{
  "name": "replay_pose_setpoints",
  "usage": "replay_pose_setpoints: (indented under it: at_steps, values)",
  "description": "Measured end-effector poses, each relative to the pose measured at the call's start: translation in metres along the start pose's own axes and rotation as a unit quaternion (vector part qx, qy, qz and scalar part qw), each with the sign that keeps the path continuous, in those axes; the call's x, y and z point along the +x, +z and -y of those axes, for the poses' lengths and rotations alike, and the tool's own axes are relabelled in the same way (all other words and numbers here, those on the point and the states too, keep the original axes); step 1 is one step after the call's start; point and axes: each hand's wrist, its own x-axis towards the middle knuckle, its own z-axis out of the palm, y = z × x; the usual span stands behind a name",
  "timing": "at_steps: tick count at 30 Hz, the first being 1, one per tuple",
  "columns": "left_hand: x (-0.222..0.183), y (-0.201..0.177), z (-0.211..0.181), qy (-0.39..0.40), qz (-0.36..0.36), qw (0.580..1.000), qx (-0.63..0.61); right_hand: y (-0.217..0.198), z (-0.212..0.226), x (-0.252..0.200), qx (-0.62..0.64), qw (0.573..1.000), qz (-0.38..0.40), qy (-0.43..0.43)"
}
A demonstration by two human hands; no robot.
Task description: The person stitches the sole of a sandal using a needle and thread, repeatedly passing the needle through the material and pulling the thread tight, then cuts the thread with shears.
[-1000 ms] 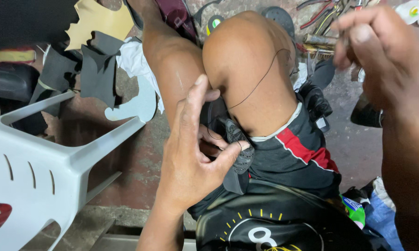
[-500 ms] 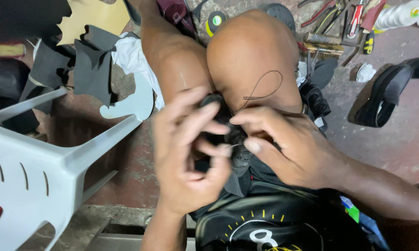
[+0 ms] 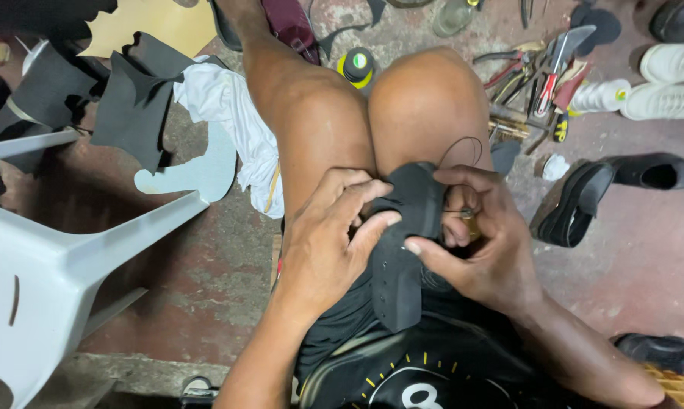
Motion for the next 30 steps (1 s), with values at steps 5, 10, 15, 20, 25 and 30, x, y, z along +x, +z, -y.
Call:
replay_pose_setpoints:
  at_steps: [5,10,15,20,25,30]
  values:
    - [0.007,0.001,0.009,0.032,0.017,0.999,-0.029,-0.008,-0.005,0.001,-0.067,0.998,-0.002,-0.021]
    - [0.011,-0.005,0.015,0.085,0.017,0.996,0.011,-0.005,0.002,0.01,-0.099,0.995,0.02,-0.025]
    - [-0.001,-0.011,0.012,-0.017,0.011,0.999,-0.025,0.013,0.004,0.014,-0.016,0.999,0.037,-0.031]
    - [-0.029,-0.012,0.042,-0.092,-0.065,0.994,0.011,0.031,0.006,0.013,0.023,0.999,0.029,-0.019]
    - [-0.059,-0.018,0.104,-0.178,-0.223,0.924,-0.255,0.04,0.004,0.016,0.089,0.994,0.062,0.003]
    - [-0.043,-0.015,0.103,-0.171,-0.244,0.937,-0.181,0.041,0.003,0.019,0.118,0.991,0.058,0.015]
